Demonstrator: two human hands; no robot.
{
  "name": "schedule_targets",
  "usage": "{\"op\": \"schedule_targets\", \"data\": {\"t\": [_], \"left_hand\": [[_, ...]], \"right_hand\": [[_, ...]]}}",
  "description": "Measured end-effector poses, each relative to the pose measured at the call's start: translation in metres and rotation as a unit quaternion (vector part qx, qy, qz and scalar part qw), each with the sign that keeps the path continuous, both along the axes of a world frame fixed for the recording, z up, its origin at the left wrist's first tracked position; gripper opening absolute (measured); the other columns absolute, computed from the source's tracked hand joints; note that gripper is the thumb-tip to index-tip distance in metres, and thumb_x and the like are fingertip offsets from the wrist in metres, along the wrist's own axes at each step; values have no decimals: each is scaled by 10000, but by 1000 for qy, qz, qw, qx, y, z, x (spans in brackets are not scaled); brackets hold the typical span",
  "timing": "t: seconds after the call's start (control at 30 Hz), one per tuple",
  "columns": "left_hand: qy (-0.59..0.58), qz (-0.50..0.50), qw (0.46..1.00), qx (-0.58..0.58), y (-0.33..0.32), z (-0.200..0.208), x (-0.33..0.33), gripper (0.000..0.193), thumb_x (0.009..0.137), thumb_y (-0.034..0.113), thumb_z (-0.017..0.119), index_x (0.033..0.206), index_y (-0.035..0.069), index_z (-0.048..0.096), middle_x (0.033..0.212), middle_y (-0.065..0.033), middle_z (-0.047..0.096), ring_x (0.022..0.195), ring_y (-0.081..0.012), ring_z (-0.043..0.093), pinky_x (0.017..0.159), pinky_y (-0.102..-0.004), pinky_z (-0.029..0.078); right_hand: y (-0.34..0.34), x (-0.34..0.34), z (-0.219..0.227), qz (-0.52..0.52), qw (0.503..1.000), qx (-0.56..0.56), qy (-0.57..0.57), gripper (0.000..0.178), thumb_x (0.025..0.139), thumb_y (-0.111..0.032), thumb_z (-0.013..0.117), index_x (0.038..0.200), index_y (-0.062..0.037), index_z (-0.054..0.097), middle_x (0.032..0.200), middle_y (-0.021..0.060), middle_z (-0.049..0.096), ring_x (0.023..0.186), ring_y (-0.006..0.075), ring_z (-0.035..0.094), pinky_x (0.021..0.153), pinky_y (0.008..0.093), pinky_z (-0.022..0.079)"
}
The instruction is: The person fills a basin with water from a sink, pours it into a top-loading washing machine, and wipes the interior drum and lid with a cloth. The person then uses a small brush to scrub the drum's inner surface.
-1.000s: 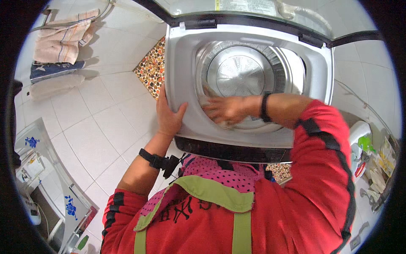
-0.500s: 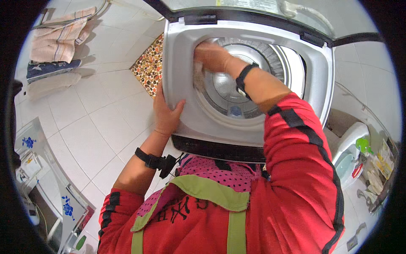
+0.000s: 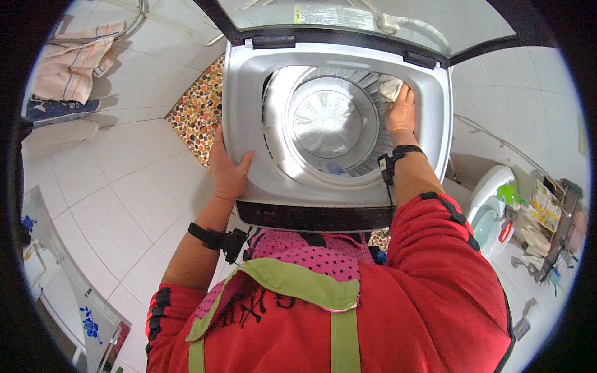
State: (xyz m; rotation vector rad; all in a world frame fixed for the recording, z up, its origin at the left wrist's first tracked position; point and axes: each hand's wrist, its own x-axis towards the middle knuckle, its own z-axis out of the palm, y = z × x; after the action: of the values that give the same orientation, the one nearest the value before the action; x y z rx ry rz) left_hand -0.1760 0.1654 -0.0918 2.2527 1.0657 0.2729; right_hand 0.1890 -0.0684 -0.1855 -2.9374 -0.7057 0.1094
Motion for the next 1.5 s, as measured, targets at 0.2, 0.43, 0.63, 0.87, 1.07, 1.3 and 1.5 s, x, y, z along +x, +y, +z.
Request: {"op": "schedule_targets", "data": {"t": [0.2, 0.43, 0.63, 0.87, 1.07, 1.3, 1.5], "left_hand": [[-12, 1, 1000, 9, 4, -4, -1, 921, 752, 278, 760, 1482, 0, 271, 1271, -203, 530, 1170, -356, 503, 1084, -501, 284], [-18, 2, 999, 39, 1, -7, -1, 908, 727, 225, 773, 1473, 4, 305, 1261, -227, 553, 1084, -375, 531, 980, -468, 382], [-17, 5, 999, 33, 4, -11, 0, 894, 732, 267, 773, 1460, 8, 324, 1229, -216, 575, 1048, -368, 532, 987, -464, 378], [-20, -16, 990, 136, 1, -2, 1, 869, 732, 278, 765, 1460, 46, 350, 1285, -202, 561, 1236, -358, 482, 1069, -490, 316], [21, -387, 893, 229, -18, 3, 45, 664, 816, 346, 669, 1389, 59, 497, 1393, -144, 520, 1394, -290, 370, 1160, -493, 198], [389, -508, 760, -119, -74, -11, 104, 965, 886, 771, 277, 1359, -33, 520, 1415, -163, 517, 1337, -297, 450, 1175, -436, 168], [359, -502, 767, -173, -84, -17, 98, 1006, 835, 816, 320, 1270, -47, 598, 1329, -209, 575, 1294, -319, 491, 1143, -445, 235]], "right_hand": [[-12, -26, 5, 9, 999, -28, -33, 764, 852, -24, 574, 1511, -51, 188, 1526, 202, 273, 1314, 401, 418, 1086, 425, 393], [-9, -31, 8, -29, 995, -93, 26, 801, 860, -68, 593, 1527, -91, 151, 1590, 161, 151, 1399, 385, 310, 1120, 443, 357], [-5, -30, 9, -44, 990, -130, 43, 824, 858, -130, 619, 1540, -117, 156, 1607, 141, 109, 1427, 400, 250, 1128, 486, 328], [15, -19, 7, -58, 991, -125, 2, 810, 834, -144, 668, 1512, -134, 224, 1580, 124, 185, 1377, 384, 332, 1076, 490, 382], [7, -8, 3, -41, 992, -117, 24, 880, 829, -151, 677, 1537, -146, 153, 1571, 125, 206, 1395, 375, 316, 1098, 442, 388], [24, -3, 0, -37, 995, -87, 18, 748, 859, -203, 629, 1506, -111, 264, 1553, 141, 254, 1389, 378, 314, 1100, 524, 318], [122, 7, -7, 167, 981, -76, 57, 383, 867, -223, 545, 1196, -34, 597, 1148, 226, 626, 1099, 374, 593, 982, 524, 427]]}}
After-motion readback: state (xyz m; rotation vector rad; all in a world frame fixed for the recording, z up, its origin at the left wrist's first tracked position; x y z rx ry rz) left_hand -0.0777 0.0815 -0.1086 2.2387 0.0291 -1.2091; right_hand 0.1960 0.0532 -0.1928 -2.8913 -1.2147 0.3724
